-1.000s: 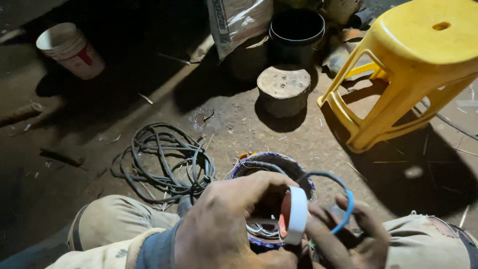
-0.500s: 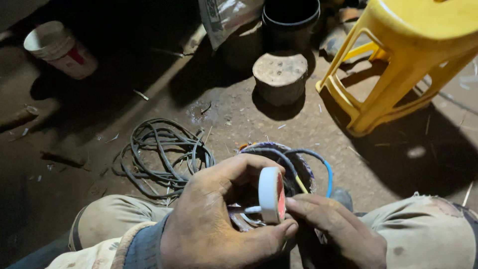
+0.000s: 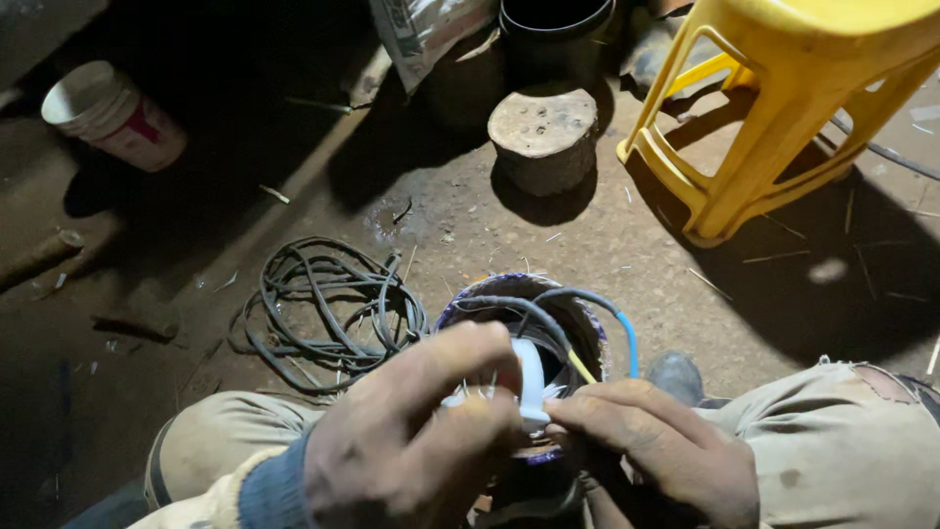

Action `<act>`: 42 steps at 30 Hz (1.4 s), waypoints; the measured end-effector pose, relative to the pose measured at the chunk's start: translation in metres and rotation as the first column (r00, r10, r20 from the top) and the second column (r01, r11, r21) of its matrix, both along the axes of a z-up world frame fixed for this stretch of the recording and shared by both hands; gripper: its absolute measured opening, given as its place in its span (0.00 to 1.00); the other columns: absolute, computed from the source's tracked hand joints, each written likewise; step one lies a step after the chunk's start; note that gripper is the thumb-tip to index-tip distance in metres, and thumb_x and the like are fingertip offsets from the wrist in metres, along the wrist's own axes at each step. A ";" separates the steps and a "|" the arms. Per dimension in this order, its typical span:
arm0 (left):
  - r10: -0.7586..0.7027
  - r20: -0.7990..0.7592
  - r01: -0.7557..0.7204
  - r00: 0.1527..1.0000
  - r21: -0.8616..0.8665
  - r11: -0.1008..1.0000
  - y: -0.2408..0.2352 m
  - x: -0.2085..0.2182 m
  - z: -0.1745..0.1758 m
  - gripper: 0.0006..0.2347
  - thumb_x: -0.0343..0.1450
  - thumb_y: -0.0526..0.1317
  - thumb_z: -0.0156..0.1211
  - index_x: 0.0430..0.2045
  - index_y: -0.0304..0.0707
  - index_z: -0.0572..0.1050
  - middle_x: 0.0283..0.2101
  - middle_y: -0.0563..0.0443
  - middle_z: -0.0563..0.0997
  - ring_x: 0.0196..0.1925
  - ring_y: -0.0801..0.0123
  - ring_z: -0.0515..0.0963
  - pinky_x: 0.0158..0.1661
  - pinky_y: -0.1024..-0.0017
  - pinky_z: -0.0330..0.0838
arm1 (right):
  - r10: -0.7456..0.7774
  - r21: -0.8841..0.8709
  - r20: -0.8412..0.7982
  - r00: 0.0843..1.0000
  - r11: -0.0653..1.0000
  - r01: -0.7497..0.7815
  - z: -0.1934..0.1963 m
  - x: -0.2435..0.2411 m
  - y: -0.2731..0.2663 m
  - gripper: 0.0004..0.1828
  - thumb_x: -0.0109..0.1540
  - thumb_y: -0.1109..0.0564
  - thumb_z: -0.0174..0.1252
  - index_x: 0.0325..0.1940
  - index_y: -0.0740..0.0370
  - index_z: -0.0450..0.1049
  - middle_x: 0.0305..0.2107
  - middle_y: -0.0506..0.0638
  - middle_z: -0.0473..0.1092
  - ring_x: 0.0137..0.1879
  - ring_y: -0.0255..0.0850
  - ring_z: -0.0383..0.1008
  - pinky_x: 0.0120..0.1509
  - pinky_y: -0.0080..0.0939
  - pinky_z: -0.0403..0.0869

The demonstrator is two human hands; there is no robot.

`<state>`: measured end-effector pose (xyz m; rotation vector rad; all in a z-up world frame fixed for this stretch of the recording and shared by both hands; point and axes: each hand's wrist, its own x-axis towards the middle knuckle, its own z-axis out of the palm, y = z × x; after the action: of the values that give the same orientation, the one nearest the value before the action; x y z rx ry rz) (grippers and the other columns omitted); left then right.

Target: The person sits on the ground and wraps white electrical tape around a bundle of wires held in their hands. They repeatedly wind the tape around the wire bundle, adjusting the grip and the tape roll to continue the wrapping process.

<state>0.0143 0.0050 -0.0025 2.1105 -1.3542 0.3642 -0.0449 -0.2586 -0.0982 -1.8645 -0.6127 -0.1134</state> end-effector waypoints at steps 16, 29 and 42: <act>-0.098 -0.350 0.061 0.932 -0.117 0.991 -0.012 -0.007 0.012 0.19 0.74 0.35 0.60 0.59 0.27 0.67 0.50 0.38 0.79 0.54 0.54 0.84 0.54 0.65 0.81 | 0.321 -0.032 0.192 0.928 0.947 -0.321 -0.020 0.031 -0.031 0.29 0.60 0.64 0.64 0.65 0.65 0.68 0.55 0.55 0.73 0.62 0.44 0.76 0.67 0.40 0.72; 0.184 -0.112 -0.200 0.977 -0.151 0.968 -0.010 -0.001 0.002 0.19 0.71 0.35 0.60 0.54 0.22 0.69 0.53 0.29 0.76 0.55 0.48 0.81 0.53 0.64 0.80 | -0.156 0.075 -0.021 0.987 0.985 0.158 -0.005 0.002 0.003 0.16 0.54 0.65 0.70 0.47 0.59 0.82 0.37 0.46 0.82 0.44 0.34 0.81 0.48 0.27 0.77; -0.015 -0.497 -0.077 0.868 -0.165 0.983 -0.009 -0.014 0.003 0.20 0.66 0.39 0.65 0.50 0.30 0.75 0.46 0.43 0.83 0.50 0.61 0.87 0.52 0.68 0.83 | 0.058 0.186 -0.742 0.668 0.975 0.122 0.026 0.037 0.001 0.19 0.58 0.64 0.63 0.55 0.66 0.77 0.42 0.58 0.78 0.45 0.44 0.79 0.48 0.42 0.76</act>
<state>0.0004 -0.0038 0.0005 1.8993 -0.9456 -0.0519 -0.0082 -0.2578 -0.0718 -1.5144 0.0217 0.5339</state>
